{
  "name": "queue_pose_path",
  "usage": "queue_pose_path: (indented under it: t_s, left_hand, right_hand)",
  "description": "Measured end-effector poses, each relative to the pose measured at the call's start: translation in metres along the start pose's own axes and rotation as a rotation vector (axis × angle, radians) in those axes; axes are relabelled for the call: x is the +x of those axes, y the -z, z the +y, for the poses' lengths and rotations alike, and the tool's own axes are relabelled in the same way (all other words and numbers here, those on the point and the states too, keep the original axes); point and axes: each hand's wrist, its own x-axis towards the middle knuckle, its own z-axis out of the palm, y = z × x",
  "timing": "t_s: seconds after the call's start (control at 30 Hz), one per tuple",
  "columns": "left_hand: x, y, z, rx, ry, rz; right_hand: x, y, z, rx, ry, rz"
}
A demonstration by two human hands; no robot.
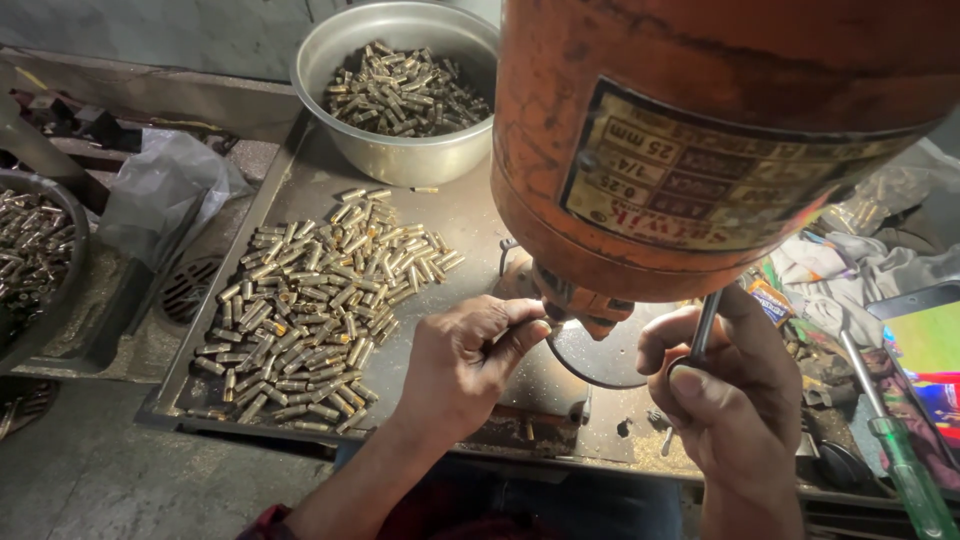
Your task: Crimping small brass terminals using a manual benchtop press machine.
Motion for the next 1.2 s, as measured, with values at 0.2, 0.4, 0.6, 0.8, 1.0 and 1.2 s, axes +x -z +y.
queue_pose_path:
  t_s: [0.2, 0.4, 0.6, 0.8, 1.0, 1.2]
  left_hand:
    - [-0.001, 0.001, 0.0, -0.009, 0.007, -0.009]
    - [-0.005, 0.0, -0.009, -0.156, -0.106, 0.031]
    - [-0.009, 0.027, -0.064, -0.784, 0.64, 0.216]
    - [0.01, 0.078, -0.083, 0.153, 0.099, 0.001]
    - [0.017, 0.069, -0.078, 0.87, 0.262, -0.197]
    - [0.014, 0.059, -0.118, 0.928, 0.131, -0.17]
  right_hand:
    - [0.003, -0.003, 0.002, -0.073, 0.005, 0.047]
    - [-0.001, 0.018, 0.01, 0.149, -0.018, -0.134]
    - [0.0, -0.004, -0.006, 0.056, -0.097, -0.018]
    - [-0.007, 0.007, 0.004, 0.075, -0.089, 0.005]
    - [-0.006, 0.012, 0.005, 0.042, -0.11, -0.01]
    - [-0.002, 0.011, 0.005, 0.06, -0.084, -0.042]
